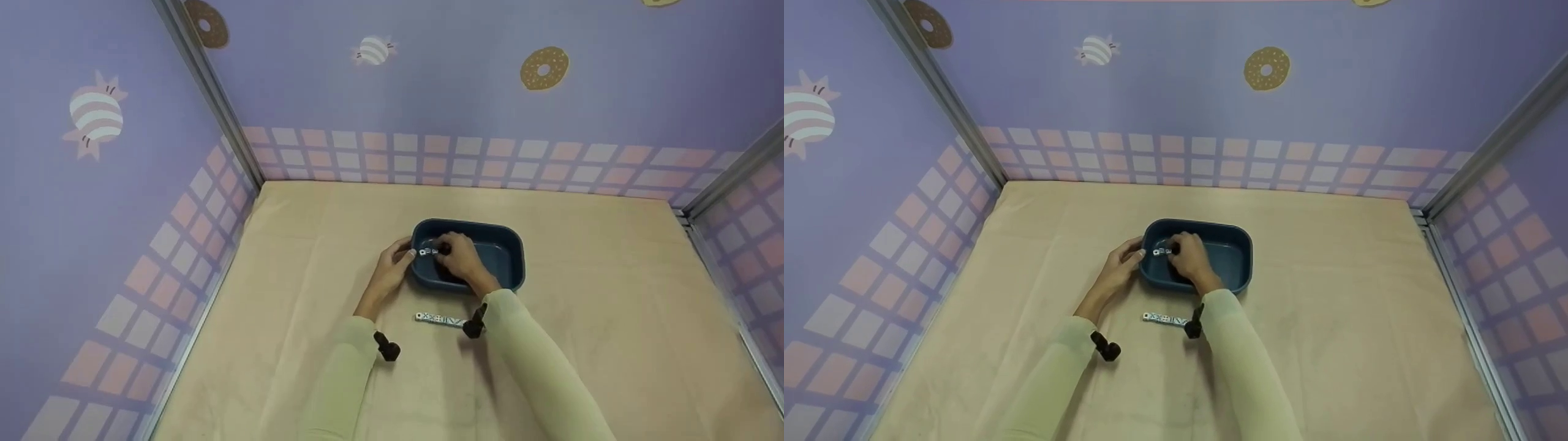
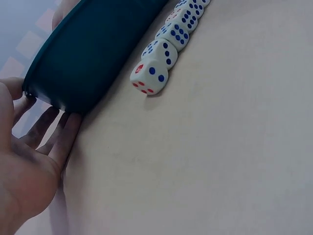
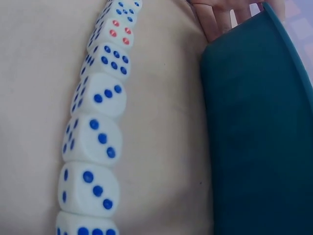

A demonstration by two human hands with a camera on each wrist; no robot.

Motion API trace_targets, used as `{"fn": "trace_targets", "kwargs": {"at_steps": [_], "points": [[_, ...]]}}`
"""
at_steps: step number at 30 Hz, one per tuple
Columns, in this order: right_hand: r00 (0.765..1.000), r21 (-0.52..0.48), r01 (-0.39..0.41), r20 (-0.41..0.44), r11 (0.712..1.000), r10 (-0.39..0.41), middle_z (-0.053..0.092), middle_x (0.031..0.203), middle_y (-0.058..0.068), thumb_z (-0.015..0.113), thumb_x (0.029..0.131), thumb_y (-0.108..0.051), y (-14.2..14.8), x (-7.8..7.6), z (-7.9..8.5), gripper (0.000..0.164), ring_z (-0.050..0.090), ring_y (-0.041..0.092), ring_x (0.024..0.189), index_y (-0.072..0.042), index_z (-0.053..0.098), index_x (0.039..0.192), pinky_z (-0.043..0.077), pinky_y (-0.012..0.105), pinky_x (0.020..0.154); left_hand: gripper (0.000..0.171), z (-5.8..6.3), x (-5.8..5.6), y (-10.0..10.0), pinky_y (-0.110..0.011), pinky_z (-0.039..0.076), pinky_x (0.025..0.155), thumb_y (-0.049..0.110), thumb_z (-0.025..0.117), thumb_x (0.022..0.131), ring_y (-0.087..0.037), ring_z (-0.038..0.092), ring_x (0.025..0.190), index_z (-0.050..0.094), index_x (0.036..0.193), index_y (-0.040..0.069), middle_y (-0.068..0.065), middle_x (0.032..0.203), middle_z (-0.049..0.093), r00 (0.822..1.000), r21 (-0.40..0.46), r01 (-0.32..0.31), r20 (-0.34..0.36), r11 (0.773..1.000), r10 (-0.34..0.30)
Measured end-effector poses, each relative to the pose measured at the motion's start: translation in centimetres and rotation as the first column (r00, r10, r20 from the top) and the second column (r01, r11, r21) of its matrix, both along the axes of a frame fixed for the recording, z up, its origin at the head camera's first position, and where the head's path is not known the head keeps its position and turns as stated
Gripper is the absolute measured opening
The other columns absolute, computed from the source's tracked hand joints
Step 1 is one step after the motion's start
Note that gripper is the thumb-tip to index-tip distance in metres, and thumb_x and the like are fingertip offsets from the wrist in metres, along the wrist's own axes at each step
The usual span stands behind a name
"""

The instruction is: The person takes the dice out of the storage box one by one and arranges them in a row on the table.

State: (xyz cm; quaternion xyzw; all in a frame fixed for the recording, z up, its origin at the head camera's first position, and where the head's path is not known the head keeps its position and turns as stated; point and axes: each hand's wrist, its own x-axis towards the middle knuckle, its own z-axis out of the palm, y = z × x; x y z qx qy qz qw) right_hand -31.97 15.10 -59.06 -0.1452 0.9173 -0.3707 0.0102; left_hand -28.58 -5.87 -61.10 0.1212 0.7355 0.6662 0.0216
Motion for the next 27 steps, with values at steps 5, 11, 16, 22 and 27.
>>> {"fn": "trace_targets", "kwargs": {"at_steps": [5, 11, 16, 22, 27], "points": [[0.996, -0.002, 0.01, 0.087, 1.0, -0.01, 0.066, 0.109, 0.013, 0.075, 0.095, 0.0, 0.1, -0.1, -0.1, 0.018, 0.062, 0.029, 0.101, -0.003, 0.075, 0.113, 0.055, 0.046, 0.093, 0.045, -0.1, 0.1, 0.0, -0.042, 0.042, 0.119, 0.016, 0.058, 0.111, -0.032, 0.055, 0.139, 0.054, 0.152, 0.002, -0.02, 0.149, 0.058, 0.999, 0.016, -0.02, 0.028, 1.0, 0.019], [0.994, 0.026, -0.001, 0.108, 1.0, -0.001, 0.065, 0.109, 0.013, 0.073, 0.097, -0.003, 0.0, -0.3, 0.0, 0.017, 0.061, 0.028, 0.1, -0.002, 0.074, 0.114, 0.055, 0.046, 0.092, 0.047, 0.0, 0.0, 0.1, -0.046, 0.04, 0.12, 0.017, 0.059, 0.11, -0.036, 0.053, 0.141, 0.053, 0.153, 0.0, -0.021, 0.152, 0.056, 0.999, 0.047, -0.015, 0.041, 0.999, 0.013], [0.991, 0.035, -0.02, 0.132, 0.999, 0.015, 0.068, 0.109, 0.013, 0.07, 0.099, -0.003, 0.1, -0.3, 0.5, 0.015, 0.062, 0.027, 0.099, -0.002, 0.072, 0.114, 0.055, 0.046, 0.092, 0.049, 0.3, 0.0, 0.1, -0.047, 0.039, 0.121, 0.017, 0.058, 0.111, -0.038, 0.051, 0.143, 0.049, 0.155, -0.003, -0.023, 0.155, 0.053, 0.999, 0.026, 0.003, 0.043, 1.0, -0.004], [0.981, 0.03, -0.065, 0.183, 0.997, 0.059, 0.069, 0.102, 0.011, 0.069, 0.1, -0.006, 0.2, 0.2, 2.0, 0.011, 0.062, 0.025, 0.093, -0.003, 0.071, 0.11, 0.054, 0.043, 0.086, 0.047, 0.1, -0.2, -0.2, -0.043, 0.044, 0.117, 0.014, 0.058, 0.11, -0.036, 0.056, 0.137, 0.051, 0.154, -0.003, -0.023, 0.151, 0.057, 0.999, 0.023, 0.007, 0.041, 1.0, -0.008], [0.978, 0.012, -0.154, 0.146, 0.988, 0.15, 0.069, 0.096, 0.006, 0.071, 0.1, -0.009, 0.9, 1.8, 4.1, 0.008, 0.062, 0.021, 0.086, -0.004, 0.071, 0.106, 0.053, 0.039, 0.079, 0.047, -0.1, -0.3, 0.1, -0.041, 0.046, 0.115, 0.013, 0.059, 0.109, -0.034, 0.056, 0.136, 0.052, 0.153, 0.0, -0.021, 0.151, 0.057, 0.998, 0.054, 0.001, 0.067, 0.999, -0.005]]}}
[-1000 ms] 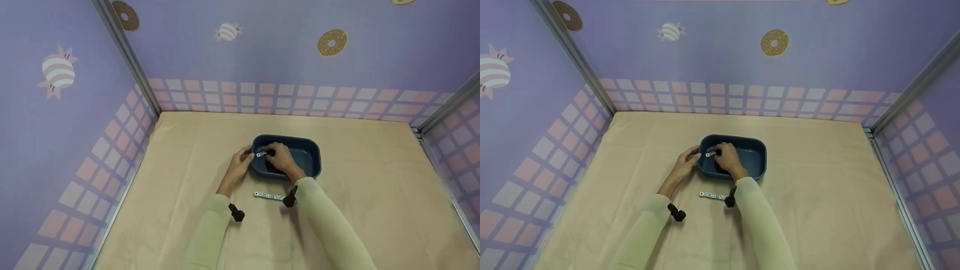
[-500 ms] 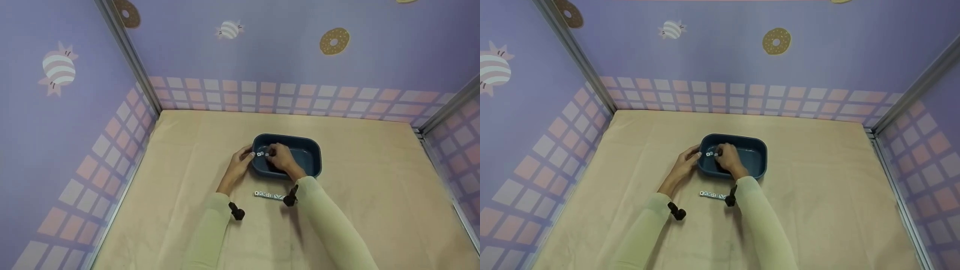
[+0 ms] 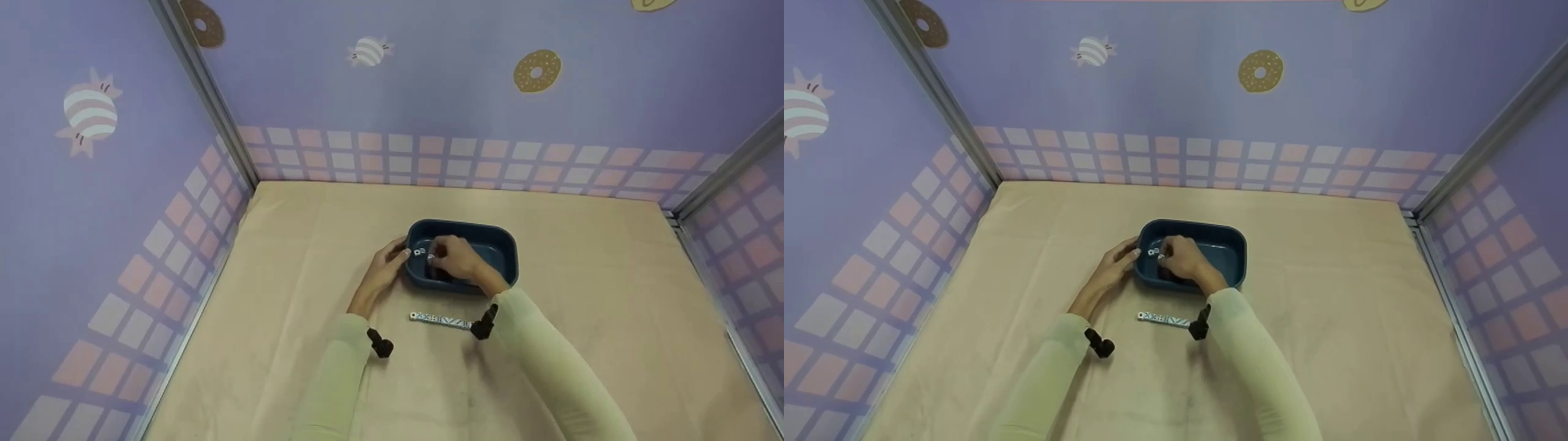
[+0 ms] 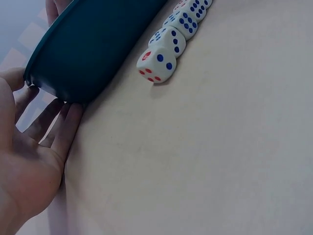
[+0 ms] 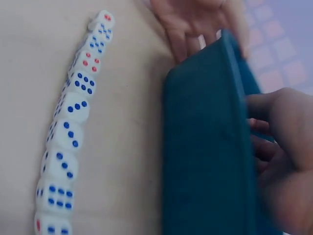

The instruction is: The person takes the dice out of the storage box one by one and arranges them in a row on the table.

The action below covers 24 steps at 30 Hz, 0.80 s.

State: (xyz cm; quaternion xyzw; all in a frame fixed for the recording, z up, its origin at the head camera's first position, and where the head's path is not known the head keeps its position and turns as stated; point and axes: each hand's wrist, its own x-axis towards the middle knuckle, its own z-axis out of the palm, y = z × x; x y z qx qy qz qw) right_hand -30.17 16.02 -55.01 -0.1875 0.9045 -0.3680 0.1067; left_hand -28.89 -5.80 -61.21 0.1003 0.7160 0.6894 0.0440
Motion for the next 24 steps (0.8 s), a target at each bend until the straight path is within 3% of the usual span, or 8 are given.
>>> {"fn": "trace_targets", "kwargs": {"at_steps": [8, 15, 24], "points": [[0.973, -0.018, -0.157, -0.172, 0.987, 0.152, 0.068, 0.093, 0.0, 0.076, 0.099, -0.011, 2.5, 4.2, 1.9, 0.007, 0.063, 0.016, 0.084, -0.008, 0.072, 0.103, 0.055, 0.036, 0.076, 0.048, 0.3, 0.2, -0.1, -0.044, 0.043, 0.118, 0.016, 0.059, 0.11, -0.034, 0.054, 0.14, 0.052, 0.154, 0.001, -0.021, 0.152, 0.056, 1.0, -0.028, -0.012, 0.022, 1.0, 0.013], [0.964, -0.088, -0.146, -0.238, 0.985, 0.121, 0.07, 0.095, -0.003, 0.079, 0.096, -0.009, 5.7, 8.1, 1.7, 0.009, 0.066, 0.013, 0.084, -0.01, 0.074, 0.103, 0.06, 0.031, 0.074, 0.048, 0.3, -0.1, 0.0, -0.045, 0.043, 0.119, 0.018, 0.06, 0.11, -0.035, 0.053, 0.14, 0.052, 0.153, -0.002, -0.022, 0.153, 0.055, 1.0, -0.024, -0.013, 0.018, 1.0, 0.013], [0.968, -0.155, -0.081, -0.246, 0.985, 0.041, 0.07, 0.097, -0.005, 0.082, 0.09, 0.001, 9.8, 12.1, -0.6, 0.02, 0.067, 0.012, 0.083, -0.012, 0.075, 0.104, 0.06, 0.029, 0.072, 0.048, 0.0, 0.1, -0.2, -0.041, 0.042, 0.119, 0.018, 0.06, 0.11, -0.032, 0.052, 0.141, 0.052, 0.154, 0.0, -0.019, 0.155, 0.054, 0.999, -0.016, -0.012, 0.033, 1.0, 0.013]]}}
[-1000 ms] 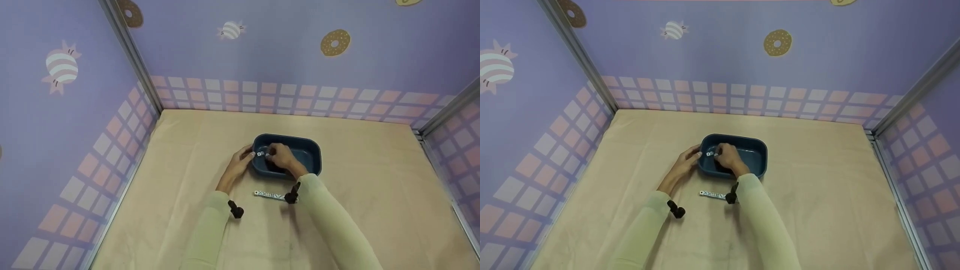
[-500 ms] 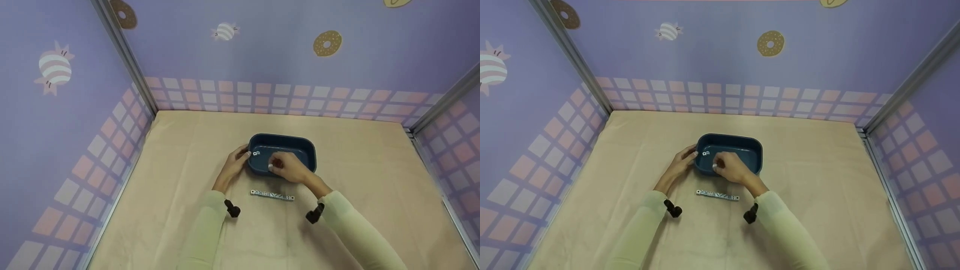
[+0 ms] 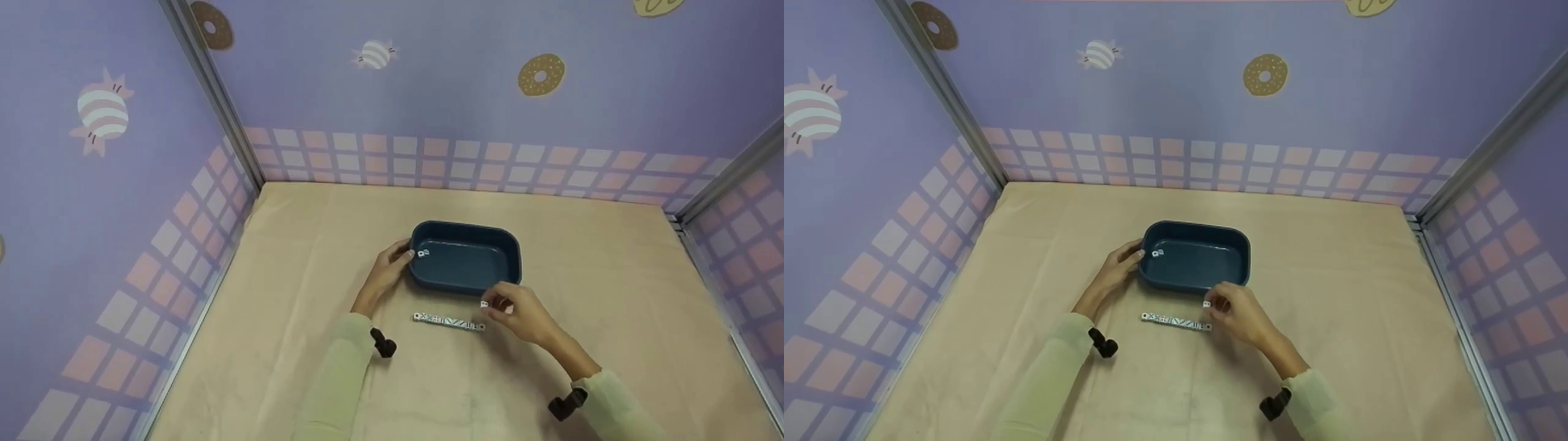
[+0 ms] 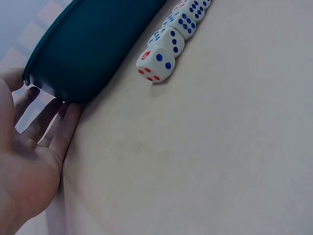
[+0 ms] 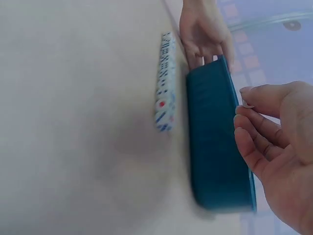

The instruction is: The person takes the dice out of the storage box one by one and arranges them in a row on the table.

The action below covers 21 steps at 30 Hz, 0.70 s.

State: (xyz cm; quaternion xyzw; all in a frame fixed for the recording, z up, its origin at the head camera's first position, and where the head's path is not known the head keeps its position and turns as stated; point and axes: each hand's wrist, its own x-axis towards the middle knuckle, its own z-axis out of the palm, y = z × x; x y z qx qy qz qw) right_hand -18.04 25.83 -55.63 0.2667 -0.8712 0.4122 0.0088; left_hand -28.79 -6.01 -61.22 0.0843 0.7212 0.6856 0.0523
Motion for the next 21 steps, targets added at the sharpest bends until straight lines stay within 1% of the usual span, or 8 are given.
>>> {"fn": "trace_targets", "kwargs": {"at_steps": [3, 6, 10, 15, 17, 21], "points": [[1.0, -0.025, 0.017, 0.01, 1.0, -0.016, 0.07, 0.096, -0.003, 0.083, 0.089, 0.002, 1.0, 1.0, -1.3, 0.02, 0.067, 0.013, 0.083, -0.01, 0.076, 0.103, 0.06, 0.029, 0.07, 0.047, 0.0, 0.1, 0.1, -0.041, 0.047, 0.115, 0.017, 0.06, 0.11, -0.032, 0.055, 0.137, 0.053, 0.153, -0.001, -0.019, 0.153, 0.055, 1.0, 0.005, -0.003, 0.013, 1.0, 0.003], [0.999, -0.025, 0.046, 0.026, 0.999, -0.045, 0.07, 0.095, -0.002, 0.084, 0.088, 0.003, 1.5, 1.6, -2.7, 0.02, 0.066, 0.012, 0.082, -0.009, 0.076, 0.101, 0.059, 0.028, 0.068, 0.046, 0.0, 0.1, 0.1, -0.041, 0.051, 0.111, 0.015, 0.06, 0.11, -0.033, 0.057, 0.135, 0.053, 0.153, 0.0, -0.02, 0.152, 0.056, 1.0, 0.026, 0.002, 0.025, 1.0, -0.002], [0.995, 0.004, 0.086, 0.052, 0.996, -0.086, 0.069, 0.095, -0.002, 0.084, 0.087, 0.005, 1.7, 1.9, -4.0, 0.021, 0.064, 0.01, 0.083, -0.01, 0.076, 0.099, 0.057, 0.026, 0.069, 0.046, 0.0, -0.1, 0.2, -0.042, 0.05, 0.112, 0.016, 0.059, 0.11, -0.032, 0.056, 0.136, 0.054, 0.153, 0.001, -0.019, 0.152, 0.056, 1.0, 0.008, 0.0, 0.015, 1.0, 0.0], [0.992, 0.023, 0.09, 0.092, 0.996, -0.092, 0.068, 0.095, -0.002, 0.083, 0.088, 0.004, 1.7, 2.0, -4.7, 0.021, 0.063, 0.011, 0.082, -0.011, 0.076, 0.1, 0.055, 0.026, 0.069, 0.046, -0.1, -0.2, 0.1, -0.043, 0.047, 0.115, 0.02, 0.061, 0.11, -0.031, 0.055, 0.137, 0.056, 0.152, 0.003, -0.017, 0.152, 0.057, 1.0, -0.029, -0.016, -0.001, 0.999, 0.016], [0.991, 0.024, 0.088, 0.099, 0.996, -0.09, 0.067, 0.094, -0.002, 0.083, 0.088, 0.003, 1.7, 2.0, -4.9, 0.021, 0.062, 0.012, 0.081, -0.012, 0.076, 0.1, 0.053, 0.026, 0.068, 0.046, -0.1, -0.2, 0.0, -0.044, 0.046, 0.116, 0.021, 0.061, 0.11, -0.031, 0.055, 0.137, 0.055, 0.152, 0.002, -0.017, 0.151, 0.057, 1.0, -0.029, -0.013, -0.002, 1.0, 0.013], [0.992, 0.025, 0.088, 0.083, 0.996, -0.09, 0.066, 0.093, -0.001, 0.084, 0.089, 0.002, 1.6, 2.0, -5.3, 0.02, 0.06, 0.016, 0.079, -0.013, 0.076, 0.1, 0.05, 0.025, 0.065, 0.046, -0.1, -0.2, 0.1, -0.043, 0.047, 0.115, 0.02, 0.061, 0.11, -0.031, 0.055, 0.138, 0.055, 0.152, 0.002, -0.017, 0.151, 0.057, 1.0, -0.004, -0.006, 0.018, 1.0, 0.006]]}}
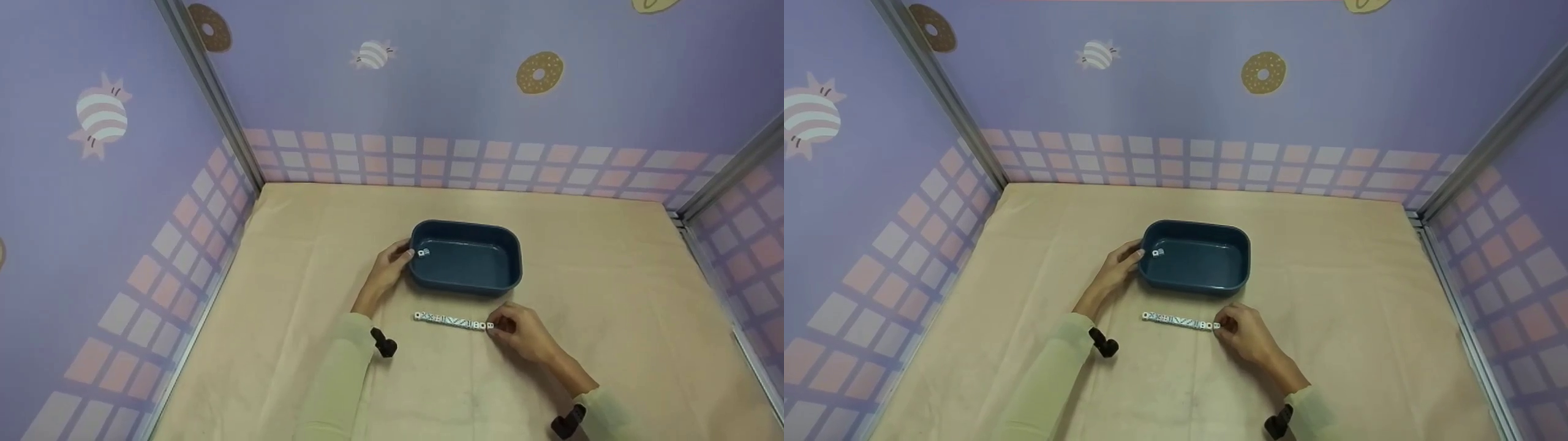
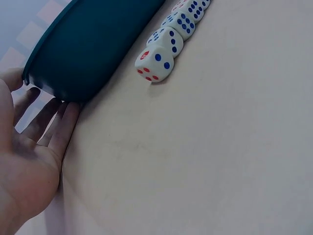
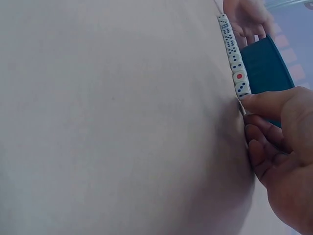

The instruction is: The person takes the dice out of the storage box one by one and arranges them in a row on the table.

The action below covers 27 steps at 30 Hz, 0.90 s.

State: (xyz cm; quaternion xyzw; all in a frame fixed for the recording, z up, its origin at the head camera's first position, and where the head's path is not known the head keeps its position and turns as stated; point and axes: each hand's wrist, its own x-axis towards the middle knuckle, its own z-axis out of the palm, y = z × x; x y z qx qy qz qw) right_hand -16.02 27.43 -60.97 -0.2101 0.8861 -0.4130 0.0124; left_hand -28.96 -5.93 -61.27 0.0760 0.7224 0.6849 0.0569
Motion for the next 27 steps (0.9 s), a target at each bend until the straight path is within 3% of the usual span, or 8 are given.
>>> {"fn": "trace_targets", "kwargs": {"at_steps": [8, 14, 27], "points": [[1.0, -0.017, -0.008, 0.0, 1.0, 0.008, 0.064, 0.093, 0.002, 0.084, 0.089, -0.001, -0.1, 0.1, -0.5, 0.019, 0.059, 0.021, 0.078, -0.012, 0.077, 0.102, 0.047, 0.024, 0.065, 0.044, -0.1, 0.1, 0.0, -0.041, 0.047, 0.115, 0.019, 0.06, 0.11, -0.029, 0.056, 0.138, 0.056, 0.152, 0.003, -0.015, 0.151, 0.057, 1.0, 0.008, 0.005, 0.012, 1.0, -0.005], [1.0, -0.016, 0.0, 0.017, 1.0, 0.0, 0.063, 0.094, 0.0, 0.085, 0.092, -0.01, -0.3, 0.0, -0.6, 0.015, 0.056, 0.02, 0.079, -0.015, 0.078, 0.104, 0.047, 0.025, 0.066, 0.049, 0.0, 0.2, -0.2, -0.044, 0.045, 0.118, 0.022, 0.06, 0.11, -0.035, 0.052, 0.142, 0.051, 0.154, -0.001, -0.021, 0.154, 0.054, 0.999, -0.014, 0.024, -0.028, 1.0, -0.024], [1.0, -0.051, 0.015, -0.018, 0.999, -0.016, 0.062, 0.092, 0.002, 0.085, 0.09, -0.007, -0.6, 0.1, -1.3, 0.015, 0.056, 0.019, 0.077, -0.016, 0.08, 0.101, 0.046, 0.024, 0.065, 0.048, 0.0, 0.3, -0.3, -0.04, 0.047, 0.116, 0.026, 0.061, 0.109, -0.03, 0.054, 0.14, 0.055, 0.152, 0.003, -0.016, 0.152, 0.057, 1.0, -0.028, 0.006, -0.012, 1.0, -0.007]]}}
